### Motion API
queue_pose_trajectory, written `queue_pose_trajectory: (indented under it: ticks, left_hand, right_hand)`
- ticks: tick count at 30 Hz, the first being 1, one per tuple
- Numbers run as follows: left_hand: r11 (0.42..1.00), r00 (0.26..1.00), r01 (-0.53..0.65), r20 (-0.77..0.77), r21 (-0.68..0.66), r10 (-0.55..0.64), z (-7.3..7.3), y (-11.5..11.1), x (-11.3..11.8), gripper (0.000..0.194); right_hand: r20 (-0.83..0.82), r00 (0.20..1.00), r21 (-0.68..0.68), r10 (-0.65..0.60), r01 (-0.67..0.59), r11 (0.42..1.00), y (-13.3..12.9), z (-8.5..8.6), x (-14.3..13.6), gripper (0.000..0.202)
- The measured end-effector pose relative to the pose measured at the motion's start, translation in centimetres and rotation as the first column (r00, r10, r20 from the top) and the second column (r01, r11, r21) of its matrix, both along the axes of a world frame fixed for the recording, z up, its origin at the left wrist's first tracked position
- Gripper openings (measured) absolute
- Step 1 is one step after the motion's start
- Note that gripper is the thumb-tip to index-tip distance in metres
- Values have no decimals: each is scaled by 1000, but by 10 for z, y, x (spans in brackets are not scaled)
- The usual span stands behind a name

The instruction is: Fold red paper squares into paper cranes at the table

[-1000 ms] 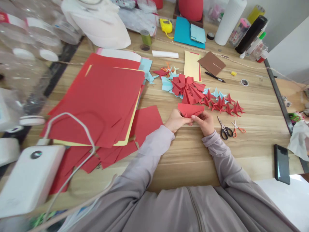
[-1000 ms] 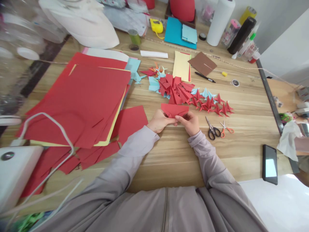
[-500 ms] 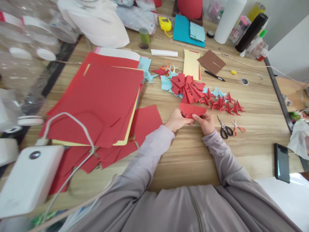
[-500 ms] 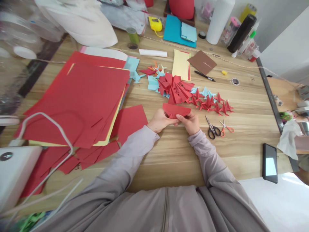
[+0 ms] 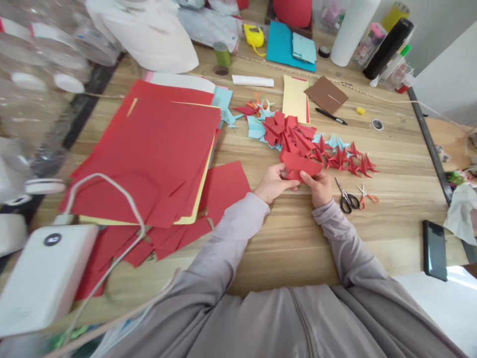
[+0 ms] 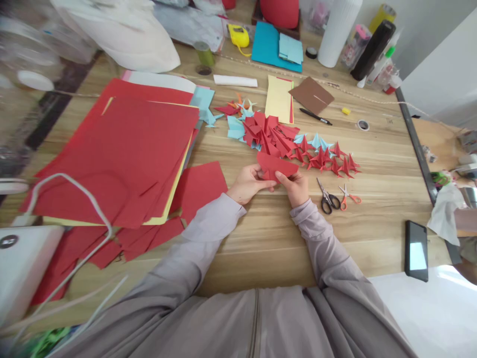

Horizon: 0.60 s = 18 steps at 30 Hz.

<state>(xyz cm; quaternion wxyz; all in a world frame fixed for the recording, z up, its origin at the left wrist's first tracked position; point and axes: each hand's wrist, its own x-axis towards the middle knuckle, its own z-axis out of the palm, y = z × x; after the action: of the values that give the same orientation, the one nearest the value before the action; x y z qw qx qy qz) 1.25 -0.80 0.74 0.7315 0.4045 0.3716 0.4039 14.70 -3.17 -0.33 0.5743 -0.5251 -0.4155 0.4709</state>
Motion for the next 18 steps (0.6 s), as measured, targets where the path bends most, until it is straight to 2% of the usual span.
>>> queue_pose_trajectory:
  ticks: [5, 9, 15, 18]
  left_hand:
    - [1000, 1000, 22, 13, -6, -22, 2, 0, -1, 46]
    - [1000, 1000, -7, 7, -5, 7, 1, 0, -1, 42]
    - [999, 1000, -20, 5, 25, 20, 1, 0, -1, 36]
    - [999, 1000, -1, -4, 45, 1, 1, -1, -1, 35]
  right_hand:
    - [30, 999, -12, -25, 25, 1000, 1, -2, 1, 24]
    - [40, 998, 5, -48, 48, 999, 2, -2, 3, 22]
    - [98, 988, 18, 115, -118, 993, 0, 1, 2, 18]
    - [73, 990, 27, 124, -126, 992, -2, 3, 1, 17]
